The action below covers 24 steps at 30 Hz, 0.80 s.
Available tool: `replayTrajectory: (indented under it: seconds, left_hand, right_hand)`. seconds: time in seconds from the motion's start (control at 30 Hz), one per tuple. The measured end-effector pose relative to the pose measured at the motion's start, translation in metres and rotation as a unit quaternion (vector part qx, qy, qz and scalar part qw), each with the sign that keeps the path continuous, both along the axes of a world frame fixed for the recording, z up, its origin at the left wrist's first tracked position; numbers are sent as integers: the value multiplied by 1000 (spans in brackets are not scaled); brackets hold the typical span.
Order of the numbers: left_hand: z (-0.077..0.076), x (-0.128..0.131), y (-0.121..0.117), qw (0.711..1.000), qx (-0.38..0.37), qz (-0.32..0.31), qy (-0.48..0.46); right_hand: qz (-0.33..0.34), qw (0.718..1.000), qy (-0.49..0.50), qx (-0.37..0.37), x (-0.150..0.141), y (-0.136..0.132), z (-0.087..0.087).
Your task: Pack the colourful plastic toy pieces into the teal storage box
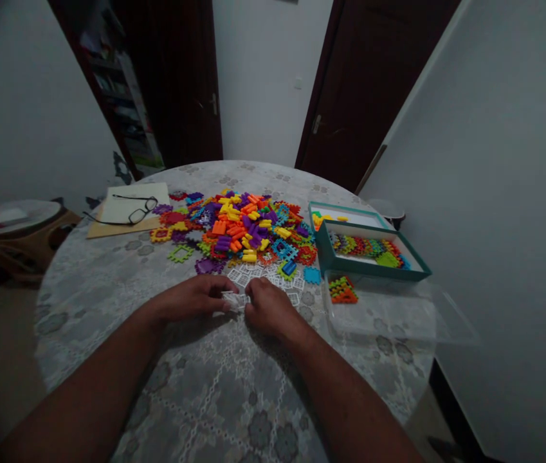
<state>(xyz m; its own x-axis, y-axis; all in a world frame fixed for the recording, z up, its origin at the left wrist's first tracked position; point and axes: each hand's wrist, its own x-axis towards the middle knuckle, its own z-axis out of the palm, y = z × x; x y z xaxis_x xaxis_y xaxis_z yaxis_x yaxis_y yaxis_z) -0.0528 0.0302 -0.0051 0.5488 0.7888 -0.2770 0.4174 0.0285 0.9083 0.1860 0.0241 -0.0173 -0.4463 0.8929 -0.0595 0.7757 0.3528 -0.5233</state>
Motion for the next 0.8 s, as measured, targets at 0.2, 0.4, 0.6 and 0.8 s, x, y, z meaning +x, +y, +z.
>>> replayTrajectory:
  seconds: [0.2,0.4,0.6,0.8]
  left_hand:
    - [-5,1,2,1000,-7,-16,-23]
    - [-7,3,1,999,-1,-10,-31]
    - [-5,7,0,999,40,0,-5]
    - [-9,14,-2,976,174,43,120]
  right_hand:
    - [5,1000,13,15,1,-2,-1]
    - [11,998,66,0,2,-1,-2]
    - [14,997,72,-6,6,4,-5]
    - [-57,995,76,13,6,7,-3]
